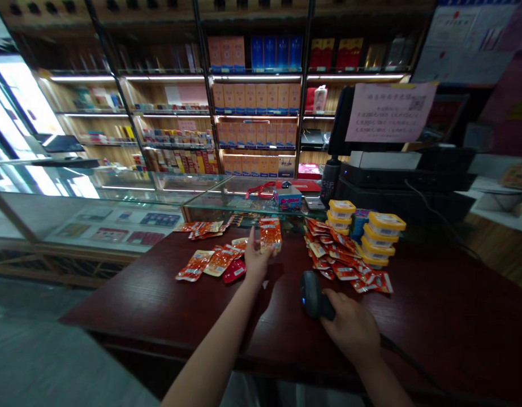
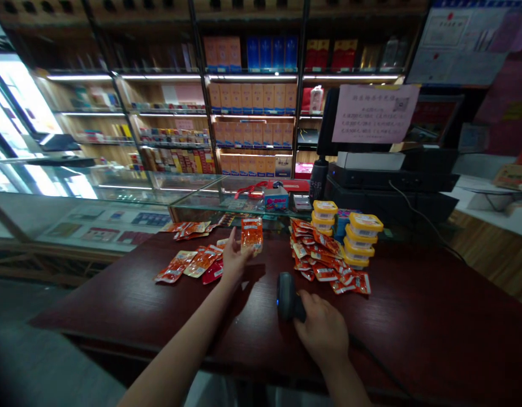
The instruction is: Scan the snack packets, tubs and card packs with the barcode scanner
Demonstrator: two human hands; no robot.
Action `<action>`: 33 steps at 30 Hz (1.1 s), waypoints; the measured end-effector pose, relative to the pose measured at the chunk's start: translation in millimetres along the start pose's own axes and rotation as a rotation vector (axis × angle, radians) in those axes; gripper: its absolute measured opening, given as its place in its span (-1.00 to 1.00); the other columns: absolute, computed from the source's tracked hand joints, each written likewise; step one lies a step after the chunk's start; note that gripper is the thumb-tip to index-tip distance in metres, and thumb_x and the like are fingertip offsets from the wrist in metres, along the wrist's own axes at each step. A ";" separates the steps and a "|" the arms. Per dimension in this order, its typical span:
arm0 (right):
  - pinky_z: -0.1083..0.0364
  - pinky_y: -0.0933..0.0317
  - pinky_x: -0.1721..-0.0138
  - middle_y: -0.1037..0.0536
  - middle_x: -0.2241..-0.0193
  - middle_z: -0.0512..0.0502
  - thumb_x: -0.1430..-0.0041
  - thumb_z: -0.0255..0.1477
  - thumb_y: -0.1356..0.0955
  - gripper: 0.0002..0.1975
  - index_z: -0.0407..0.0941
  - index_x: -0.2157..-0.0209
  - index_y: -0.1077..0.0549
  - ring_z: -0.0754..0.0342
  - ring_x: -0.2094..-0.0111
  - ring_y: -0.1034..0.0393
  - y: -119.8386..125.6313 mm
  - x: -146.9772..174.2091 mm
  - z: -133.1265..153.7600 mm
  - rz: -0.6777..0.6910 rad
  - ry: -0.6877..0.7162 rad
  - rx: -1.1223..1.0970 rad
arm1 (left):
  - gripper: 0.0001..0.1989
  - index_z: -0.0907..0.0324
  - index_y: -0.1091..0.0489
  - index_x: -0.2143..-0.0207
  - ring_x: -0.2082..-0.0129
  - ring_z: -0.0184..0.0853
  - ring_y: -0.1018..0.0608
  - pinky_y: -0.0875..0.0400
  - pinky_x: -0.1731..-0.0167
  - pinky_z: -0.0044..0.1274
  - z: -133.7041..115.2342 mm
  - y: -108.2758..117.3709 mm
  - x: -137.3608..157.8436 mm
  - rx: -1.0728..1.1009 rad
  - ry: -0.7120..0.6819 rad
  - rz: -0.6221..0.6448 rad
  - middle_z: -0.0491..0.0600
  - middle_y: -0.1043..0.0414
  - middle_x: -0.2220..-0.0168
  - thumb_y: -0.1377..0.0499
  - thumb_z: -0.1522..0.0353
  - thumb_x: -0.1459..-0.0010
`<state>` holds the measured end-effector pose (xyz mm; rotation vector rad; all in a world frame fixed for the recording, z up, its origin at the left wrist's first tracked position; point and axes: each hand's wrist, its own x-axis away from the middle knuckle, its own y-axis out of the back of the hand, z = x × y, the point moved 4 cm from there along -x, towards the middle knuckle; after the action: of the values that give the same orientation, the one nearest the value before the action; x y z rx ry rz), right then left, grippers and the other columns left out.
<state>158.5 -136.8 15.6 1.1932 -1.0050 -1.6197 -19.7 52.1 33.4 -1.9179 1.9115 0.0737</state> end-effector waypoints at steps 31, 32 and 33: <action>-0.09 -0.28 0.02 -0.60 0.19 -0.19 0.09 -0.24 -0.43 -0.59 -0.14 0.18 -0.51 -0.10 0.15 -0.48 22.1 1.0 19.3 -0.083 -0.126 -1.000 | -0.50 0.27 -0.39 0.16 0.21 -0.13 -0.58 -0.48 0.17 -0.27 26.8 -7.4 22.8 0.218 0.180 0.126 0.12 -0.54 0.20 -0.36 0.22 0.15; -0.08 -0.28 0.02 -0.60 0.19 -0.19 0.08 -0.24 -0.42 -0.60 -0.14 0.19 -0.51 -0.10 0.14 -0.48 22.9 1.0 19.5 -0.082 -0.125 -0.986 | -0.51 0.26 -0.40 0.17 0.20 -0.13 -0.57 -0.49 0.18 -0.29 26.0 -6.5 22.5 0.192 0.147 0.121 0.11 -0.54 0.20 -0.35 0.21 0.14; -0.07 -0.29 0.03 -0.60 0.18 -0.18 0.07 -0.24 -0.42 -0.61 -0.14 0.18 -0.51 -0.09 0.14 -0.47 24.4 1.1 20.1 -0.078 -0.117 -0.971 | -0.53 0.25 -0.41 0.18 0.19 -0.13 -0.57 -0.49 0.19 -0.30 25.2 -5.5 22.1 0.163 0.114 0.112 0.10 -0.54 0.22 -0.35 0.19 0.14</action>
<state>143.1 -143.0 42.5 0.4704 -0.1395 -1.8977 -6.8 39.4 4.6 -1.7415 2.0310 -0.1564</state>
